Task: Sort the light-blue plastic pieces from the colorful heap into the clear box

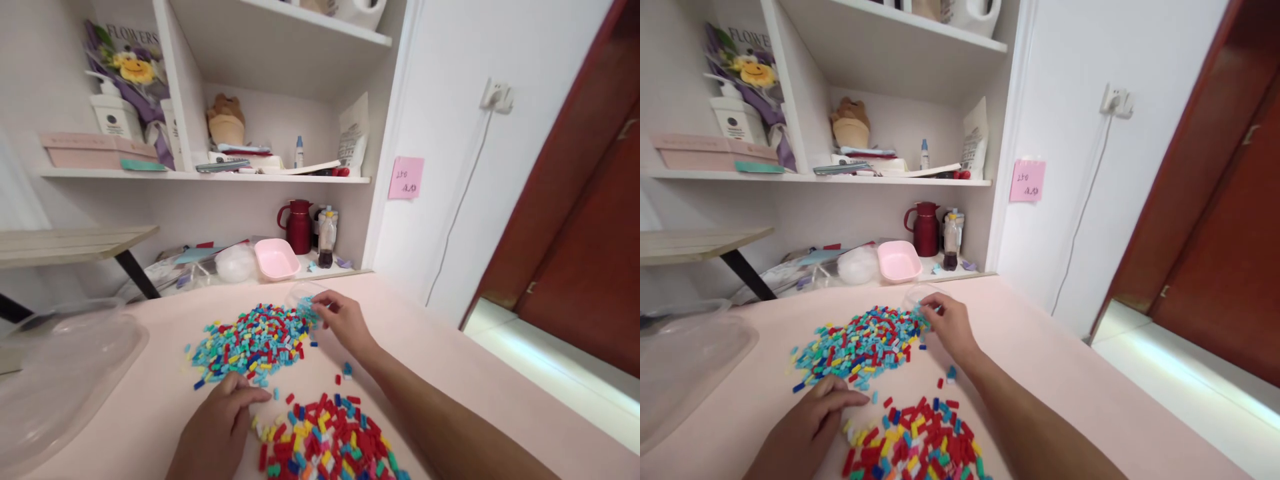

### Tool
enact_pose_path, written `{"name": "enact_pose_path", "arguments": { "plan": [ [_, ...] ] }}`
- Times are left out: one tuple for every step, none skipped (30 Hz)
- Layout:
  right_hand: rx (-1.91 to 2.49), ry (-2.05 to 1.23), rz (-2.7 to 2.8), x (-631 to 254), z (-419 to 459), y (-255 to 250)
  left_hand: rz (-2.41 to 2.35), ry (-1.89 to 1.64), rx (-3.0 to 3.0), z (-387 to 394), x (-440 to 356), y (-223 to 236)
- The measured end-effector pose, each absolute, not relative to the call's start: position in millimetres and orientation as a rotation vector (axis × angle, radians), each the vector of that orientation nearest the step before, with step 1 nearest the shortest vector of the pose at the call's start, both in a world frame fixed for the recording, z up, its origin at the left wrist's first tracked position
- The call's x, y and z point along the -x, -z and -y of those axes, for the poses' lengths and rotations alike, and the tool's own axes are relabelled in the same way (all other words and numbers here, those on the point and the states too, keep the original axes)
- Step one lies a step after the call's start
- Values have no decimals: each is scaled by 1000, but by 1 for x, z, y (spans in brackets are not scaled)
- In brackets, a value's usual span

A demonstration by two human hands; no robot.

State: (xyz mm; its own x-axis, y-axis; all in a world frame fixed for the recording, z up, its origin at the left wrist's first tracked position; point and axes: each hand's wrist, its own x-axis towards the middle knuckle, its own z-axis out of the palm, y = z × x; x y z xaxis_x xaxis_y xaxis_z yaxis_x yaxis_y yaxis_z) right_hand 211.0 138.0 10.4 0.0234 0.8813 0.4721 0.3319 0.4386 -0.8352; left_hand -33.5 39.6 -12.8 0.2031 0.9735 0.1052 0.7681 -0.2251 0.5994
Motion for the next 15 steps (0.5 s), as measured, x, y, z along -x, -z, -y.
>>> {"name": "enact_pose_path", "arguments": {
  "plan": [
    [1138,-509,1480,-218,-145,-11,-1626,-668,-2058,-40,33,14],
    [1163,-434,1449,-225,-151,-11,-1633,-669,-2049,-41,33,15],
    [1180,-380,1439,-230,-156,-10,-1639,-669,-2041,-42,32,16],
    [1197,-340,1458,-234,-160,-9,-1649,-669,-2033,-43,33,17],
    [1213,-317,1496,-237,-163,-7,-1657,-670,-2025,-44,33,18],
    [1228,-303,1539,-238,-164,-6,-1662,-674,-2020,-44,34,19],
    [1242,-293,1577,-239,-163,-5,-1660,-678,-2020,-45,35,20],
    [1252,-281,1602,-238,-162,-5,-1650,-681,-2023,-46,35,21],
    [1254,-271,1605,-238,-160,-6,-1636,-683,-2028,-46,36,21],
    [1245,-270,1586,-237,-157,-8,-1624,-683,-2030,-46,36,20],
    [1225,-283,1557,-235,-153,-11,-1619,-683,-2031,-46,36,20],
    [1198,-316,1534,-234,-149,-14,-1623,-682,-2026,-45,35,18],
    [1169,-373,1528,-231,-145,-17,-1631,-683,-2020,-44,34,17],
    [1143,-455,1545,-228,-139,-20,-1639,-684,-2017,-43,33,15],
    [1126,-562,1591,-225,-134,-22,-1641,-685,-2018,-42,33,14]
  ]
}}
